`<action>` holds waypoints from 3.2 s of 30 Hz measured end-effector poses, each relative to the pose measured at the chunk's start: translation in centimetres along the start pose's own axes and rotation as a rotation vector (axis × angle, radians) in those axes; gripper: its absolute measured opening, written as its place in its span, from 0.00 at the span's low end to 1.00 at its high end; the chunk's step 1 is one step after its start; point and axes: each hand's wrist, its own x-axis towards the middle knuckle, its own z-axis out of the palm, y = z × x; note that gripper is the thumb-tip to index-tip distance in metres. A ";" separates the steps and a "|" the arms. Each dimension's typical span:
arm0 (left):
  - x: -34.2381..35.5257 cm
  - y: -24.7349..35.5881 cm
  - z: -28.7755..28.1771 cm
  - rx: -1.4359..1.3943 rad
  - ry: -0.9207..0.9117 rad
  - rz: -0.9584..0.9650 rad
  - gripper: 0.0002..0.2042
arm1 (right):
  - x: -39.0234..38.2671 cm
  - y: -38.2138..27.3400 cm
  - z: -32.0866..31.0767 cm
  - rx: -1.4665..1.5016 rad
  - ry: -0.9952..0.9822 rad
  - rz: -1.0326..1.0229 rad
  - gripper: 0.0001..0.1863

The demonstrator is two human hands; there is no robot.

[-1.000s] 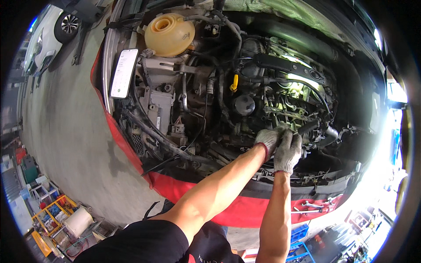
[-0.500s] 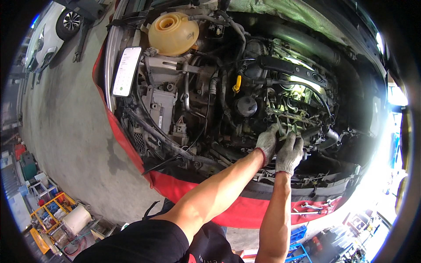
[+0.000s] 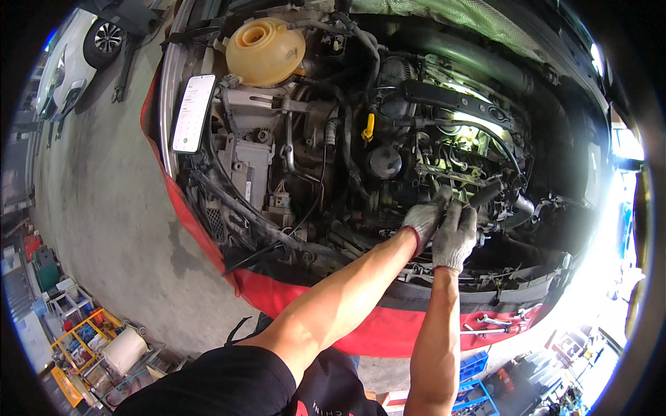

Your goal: The person works on a car engine with the hood open, using a wrench to tighten bolts and adjusting hoses and components within the engine bay. The person removes a plastic cover and continues to manipulate engine parts with both hands.

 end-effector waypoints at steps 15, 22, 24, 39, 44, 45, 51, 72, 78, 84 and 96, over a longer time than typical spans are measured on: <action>-2.6 3.4 -0.9 1.206 -0.073 0.518 0.17 | -0.6 0.4 0.7 0.146 0.010 0.047 0.22; -1.4 2.0 -0.7 -0.012 -0.047 -0.128 0.17 | 0.0 -0.1 0.0 0.170 0.002 0.195 0.23; 1.4 -1.0 -3.2 0.407 -0.075 0.095 0.18 | -0.8 -1.3 1.1 0.145 0.002 0.019 0.18; 1.4 0.8 -2.9 -0.702 -0.405 -0.232 0.21 | -1.5 -0.6 1.0 0.023 0.012 -0.022 0.17; -4.2 4.7 0.7 -0.458 -0.143 -0.228 0.10 | -0.4 2.2 0.7 0.023 0.054 0.289 0.31; -4.3 5.0 0.4 -0.371 -0.069 -0.197 0.09 | 0.0 1.6 0.3 0.286 -0.073 0.436 0.35; -4.2 5.5 -0.6 -0.274 -0.071 -0.106 0.15 | -1.2 -0.4 0.3 -0.108 -0.119 -0.004 0.21; -2.9 4.8 -0.9 -0.264 -0.119 -0.312 0.19 | 0.4 2.4 0.6 0.552 -0.064 0.474 0.25; -5.1 7.1 -0.4 -0.081 0.048 -0.275 0.16 | 0.8 1.3 2.0 0.700 -0.088 0.626 0.30; -6.2 6.1 -4.6 0.792 0.083 0.398 0.15 | -0.6 -0.4 2.4 -0.093 -0.021 0.208 0.21; -17.0 13.4 -15.3 0.072 0.223 0.399 0.13 | 0.1 -0.4 4.0 -0.072 0.079 0.310 0.20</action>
